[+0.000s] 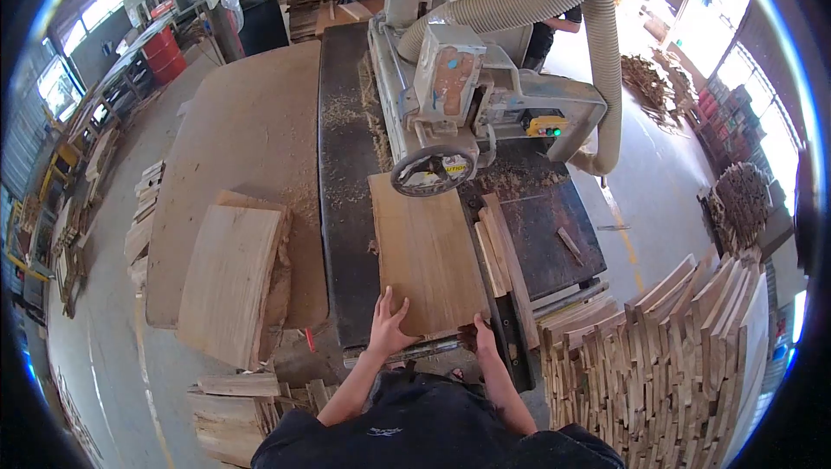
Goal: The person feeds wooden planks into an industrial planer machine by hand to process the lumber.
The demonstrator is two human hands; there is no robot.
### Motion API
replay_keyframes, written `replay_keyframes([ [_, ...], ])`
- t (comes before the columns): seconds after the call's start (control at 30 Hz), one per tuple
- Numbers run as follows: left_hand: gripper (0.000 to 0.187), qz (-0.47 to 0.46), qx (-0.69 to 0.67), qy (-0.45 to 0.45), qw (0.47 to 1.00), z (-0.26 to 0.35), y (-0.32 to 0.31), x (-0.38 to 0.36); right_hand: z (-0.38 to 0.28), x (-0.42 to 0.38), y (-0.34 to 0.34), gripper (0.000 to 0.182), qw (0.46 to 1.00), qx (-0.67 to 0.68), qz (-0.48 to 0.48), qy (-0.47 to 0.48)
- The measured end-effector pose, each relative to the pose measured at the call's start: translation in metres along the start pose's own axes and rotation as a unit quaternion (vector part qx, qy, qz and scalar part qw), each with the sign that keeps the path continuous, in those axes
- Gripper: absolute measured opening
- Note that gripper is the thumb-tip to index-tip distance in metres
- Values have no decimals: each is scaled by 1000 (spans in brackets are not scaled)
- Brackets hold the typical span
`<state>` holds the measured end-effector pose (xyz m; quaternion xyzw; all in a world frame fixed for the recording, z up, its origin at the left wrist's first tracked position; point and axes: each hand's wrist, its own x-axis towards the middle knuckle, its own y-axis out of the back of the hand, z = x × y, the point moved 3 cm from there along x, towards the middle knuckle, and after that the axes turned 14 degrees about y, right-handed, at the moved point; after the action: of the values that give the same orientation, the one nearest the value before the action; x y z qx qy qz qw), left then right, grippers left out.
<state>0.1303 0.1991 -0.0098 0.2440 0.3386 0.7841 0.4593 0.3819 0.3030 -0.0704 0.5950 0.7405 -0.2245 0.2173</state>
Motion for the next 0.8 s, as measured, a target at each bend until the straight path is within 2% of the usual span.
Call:
replay_keyframes([
  [0.13, 101, -1, 14, -8, 1000, 2, 1, 0, 1, -3, -1, 49, 1000, 7, 15, 5],
  [0.37, 103, -10, -4, 4, 1000, 0, 0, 0, 12, 12, 4, 49, 999, 25, -19, 8],
  [0.43, 104, -8, -12, 12, 1000, 1, -1, -1, 9, 8, 3, 50, 999, 31, 11, 18],
  [0.67, 112, -20, -28, 15, 999, -1, -3, -1, 13, 10, 6, 51, 999, 39, -37, 5],
  [0.8, 114, -25, -3, 23, 999, 3, -1, 1, 9, 5, 4, 51, 998, 51, -11, 18],
])
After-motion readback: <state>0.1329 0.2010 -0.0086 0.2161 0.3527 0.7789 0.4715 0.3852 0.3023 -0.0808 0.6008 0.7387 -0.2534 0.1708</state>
